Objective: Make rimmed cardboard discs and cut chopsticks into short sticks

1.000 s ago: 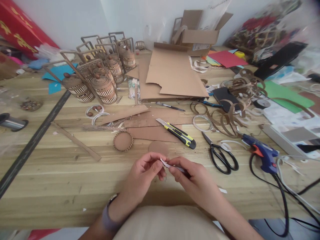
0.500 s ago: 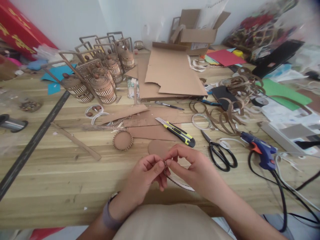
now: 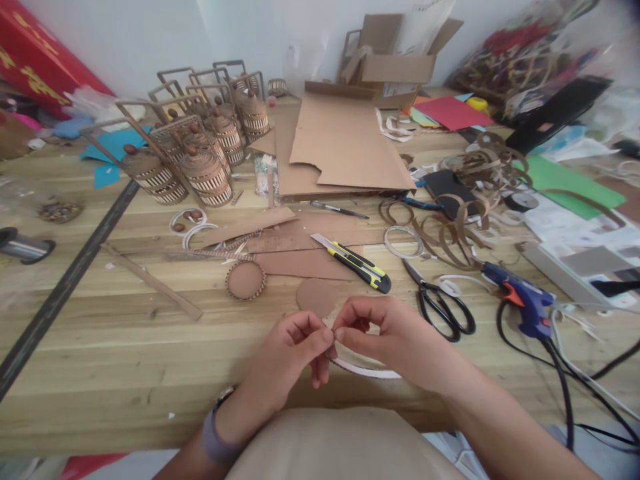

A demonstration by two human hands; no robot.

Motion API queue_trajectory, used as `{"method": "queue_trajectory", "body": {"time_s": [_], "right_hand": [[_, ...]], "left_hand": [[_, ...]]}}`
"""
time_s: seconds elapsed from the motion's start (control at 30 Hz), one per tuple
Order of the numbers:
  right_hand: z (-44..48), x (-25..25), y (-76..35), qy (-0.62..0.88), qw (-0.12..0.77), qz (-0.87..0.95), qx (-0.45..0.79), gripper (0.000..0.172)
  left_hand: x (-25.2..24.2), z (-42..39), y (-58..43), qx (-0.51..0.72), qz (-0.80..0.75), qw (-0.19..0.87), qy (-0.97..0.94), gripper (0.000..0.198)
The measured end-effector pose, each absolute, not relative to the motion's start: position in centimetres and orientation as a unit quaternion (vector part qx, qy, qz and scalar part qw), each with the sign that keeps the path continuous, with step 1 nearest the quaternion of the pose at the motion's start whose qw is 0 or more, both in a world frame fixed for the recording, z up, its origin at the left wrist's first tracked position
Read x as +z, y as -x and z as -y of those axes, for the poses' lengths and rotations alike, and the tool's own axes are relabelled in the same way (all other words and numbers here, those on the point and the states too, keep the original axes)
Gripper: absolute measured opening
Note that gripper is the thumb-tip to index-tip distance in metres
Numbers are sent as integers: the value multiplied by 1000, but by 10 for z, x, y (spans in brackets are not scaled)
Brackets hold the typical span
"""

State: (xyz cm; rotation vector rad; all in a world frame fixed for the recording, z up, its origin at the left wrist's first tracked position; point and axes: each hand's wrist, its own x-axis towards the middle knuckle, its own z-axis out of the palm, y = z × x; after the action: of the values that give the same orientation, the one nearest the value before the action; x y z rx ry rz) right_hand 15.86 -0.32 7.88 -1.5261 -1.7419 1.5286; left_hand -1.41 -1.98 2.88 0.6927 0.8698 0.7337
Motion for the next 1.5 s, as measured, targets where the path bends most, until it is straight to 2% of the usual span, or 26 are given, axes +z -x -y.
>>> {"method": "queue_trajectory", "body": {"time_s": [0.27, 0.8, 1.2, 1.5], "right_hand": [[4, 76, -160, 530, 169, 602, 573, 14], [7, 74, -159, 542, 159, 638, 524, 15], [11, 73, -159, 516, 183, 679, 489, 18], [11, 76, -155, 510, 203, 684, 481, 17]], "left_hand": [[32, 20, 14, 323, -427, 768, -351, 39], [34, 20, 15, 309, -428, 759, -381, 40], [31, 21, 14, 311, -392, 800, -331, 46], [25, 21, 14, 316, -363, 823, -303, 42]]}}
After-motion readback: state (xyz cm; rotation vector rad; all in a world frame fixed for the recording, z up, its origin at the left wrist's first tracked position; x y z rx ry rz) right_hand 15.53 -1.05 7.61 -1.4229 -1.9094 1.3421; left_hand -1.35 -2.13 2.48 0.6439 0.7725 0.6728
